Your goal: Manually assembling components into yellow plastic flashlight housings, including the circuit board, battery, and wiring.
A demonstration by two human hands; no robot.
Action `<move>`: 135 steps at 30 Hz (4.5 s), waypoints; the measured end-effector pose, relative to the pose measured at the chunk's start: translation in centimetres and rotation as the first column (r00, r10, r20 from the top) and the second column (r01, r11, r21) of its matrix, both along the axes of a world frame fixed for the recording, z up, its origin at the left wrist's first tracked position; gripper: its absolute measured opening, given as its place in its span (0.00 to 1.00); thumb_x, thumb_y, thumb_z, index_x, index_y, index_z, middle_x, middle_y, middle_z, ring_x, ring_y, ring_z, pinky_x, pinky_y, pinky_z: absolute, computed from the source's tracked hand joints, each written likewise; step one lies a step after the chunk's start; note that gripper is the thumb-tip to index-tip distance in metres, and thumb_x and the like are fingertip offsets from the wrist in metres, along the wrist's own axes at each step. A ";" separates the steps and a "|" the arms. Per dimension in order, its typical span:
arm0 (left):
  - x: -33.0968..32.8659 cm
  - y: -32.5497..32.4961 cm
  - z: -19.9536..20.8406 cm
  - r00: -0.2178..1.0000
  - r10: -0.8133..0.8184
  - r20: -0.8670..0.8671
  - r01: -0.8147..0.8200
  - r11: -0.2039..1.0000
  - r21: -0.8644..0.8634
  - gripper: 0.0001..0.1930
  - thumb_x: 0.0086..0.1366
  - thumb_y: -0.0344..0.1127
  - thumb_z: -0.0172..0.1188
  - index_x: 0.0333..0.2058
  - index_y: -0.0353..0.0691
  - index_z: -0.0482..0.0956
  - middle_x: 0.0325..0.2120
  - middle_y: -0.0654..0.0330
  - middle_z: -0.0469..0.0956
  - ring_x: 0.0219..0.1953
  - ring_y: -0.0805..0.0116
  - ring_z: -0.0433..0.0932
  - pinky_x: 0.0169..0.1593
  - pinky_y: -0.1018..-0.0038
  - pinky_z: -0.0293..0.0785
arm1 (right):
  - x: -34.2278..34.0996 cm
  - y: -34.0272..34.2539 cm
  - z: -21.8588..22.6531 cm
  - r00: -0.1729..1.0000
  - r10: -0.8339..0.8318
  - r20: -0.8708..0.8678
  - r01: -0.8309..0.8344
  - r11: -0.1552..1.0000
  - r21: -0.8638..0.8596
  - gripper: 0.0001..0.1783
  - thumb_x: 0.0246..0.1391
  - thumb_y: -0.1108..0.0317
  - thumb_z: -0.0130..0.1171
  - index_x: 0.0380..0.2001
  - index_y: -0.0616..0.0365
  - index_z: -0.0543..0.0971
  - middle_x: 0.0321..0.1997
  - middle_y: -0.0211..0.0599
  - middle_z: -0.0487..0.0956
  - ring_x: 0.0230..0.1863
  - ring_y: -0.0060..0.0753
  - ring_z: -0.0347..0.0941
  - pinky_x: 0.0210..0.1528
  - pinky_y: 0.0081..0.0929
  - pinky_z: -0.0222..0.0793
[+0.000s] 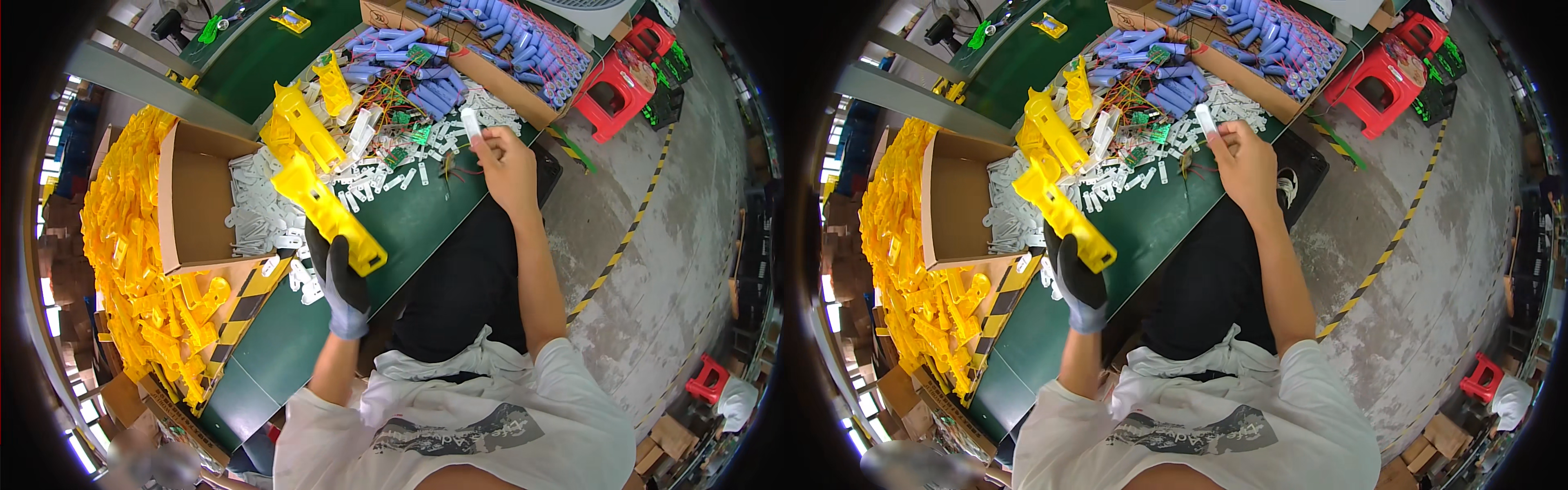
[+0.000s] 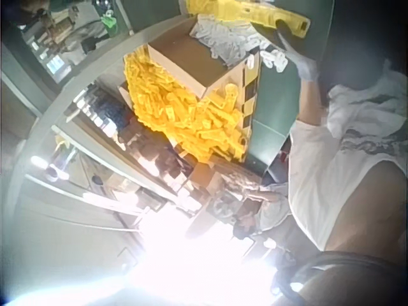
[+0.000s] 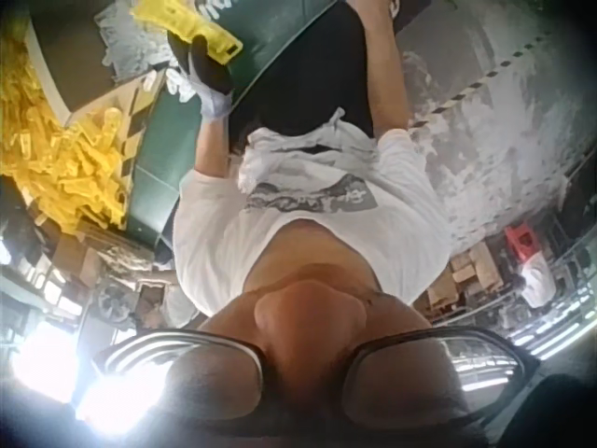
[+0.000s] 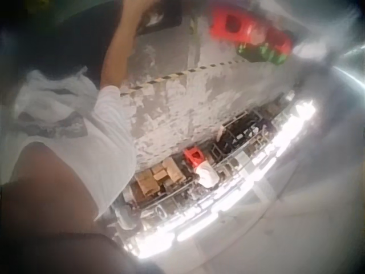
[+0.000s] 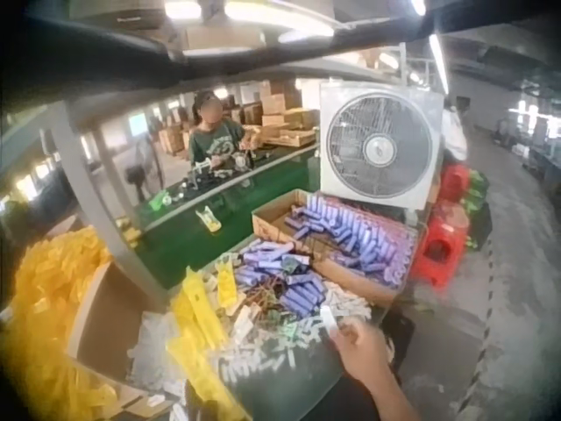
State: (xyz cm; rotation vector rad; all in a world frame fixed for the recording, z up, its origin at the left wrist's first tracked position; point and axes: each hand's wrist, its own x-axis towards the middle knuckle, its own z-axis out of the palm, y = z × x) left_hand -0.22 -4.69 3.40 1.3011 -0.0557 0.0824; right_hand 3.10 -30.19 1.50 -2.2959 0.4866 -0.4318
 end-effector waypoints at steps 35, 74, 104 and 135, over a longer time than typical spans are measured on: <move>0.5 -0.9 -1.0 0.948 -0.188 -0.257 0.169 0.981 -0.094 0.28 0.61 0.23 0.57 0.59 0.35 0.59 0.47 0.57 0.72 0.46 0.72 0.72 0.52 0.74 0.69 | -6.1 10.6 -2.0 0.917 0.113 0.382 -0.283 0.861 0.424 0.11 0.51 0.73 0.63 0.39 0.61 0.76 0.22 0.31 0.79 0.19 0.13 0.65 0.23 0.14 0.59; 2.3 1.2 -2.7 0.890 0.393 0.232 -0.450 0.841 0.300 0.10 0.65 0.33 0.56 0.42 0.35 0.70 0.33 0.61 0.74 0.34 0.74 0.73 0.40 0.77 0.70 | -6.2 9.4 -1.5 0.820 0.461 0.340 -0.572 0.683 0.455 0.22 0.43 0.82 0.61 0.46 0.61 0.76 0.45 0.39 0.78 0.41 0.29 0.77 0.44 0.25 0.74; 1.6 0.0 -2.6 0.974 0.222 -0.033 -0.222 0.975 0.022 0.18 0.58 0.26 0.63 0.47 0.34 0.69 0.37 0.61 0.76 0.36 0.79 0.74 0.40 0.81 0.71 | -6.3 9.4 -0.9 0.756 0.589 0.285 -0.651 0.632 0.421 0.28 0.34 0.80 0.71 0.44 0.67 0.75 0.44 0.41 0.77 0.44 0.27 0.75 0.49 0.24 0.71; 2.0 0.5 -2.5 0.926 0.374 0.055 -0.378 0.910 0.169 0.09 0.65 0.30 0.54 0.42 0.35 0.70 0.35 0.60 0.74 0.36 0.75 0.71 0.42 0.78 0.67 | -5.5 6.7 -0.3 0.888 0.298 0.351 -0.440 0.324 0.837 0.22 0.43 0.85 0.62 0.46 0.68 0.75 0.48 0.36 0.70 0.38 0.21 0.72 0.42 0.18 0.74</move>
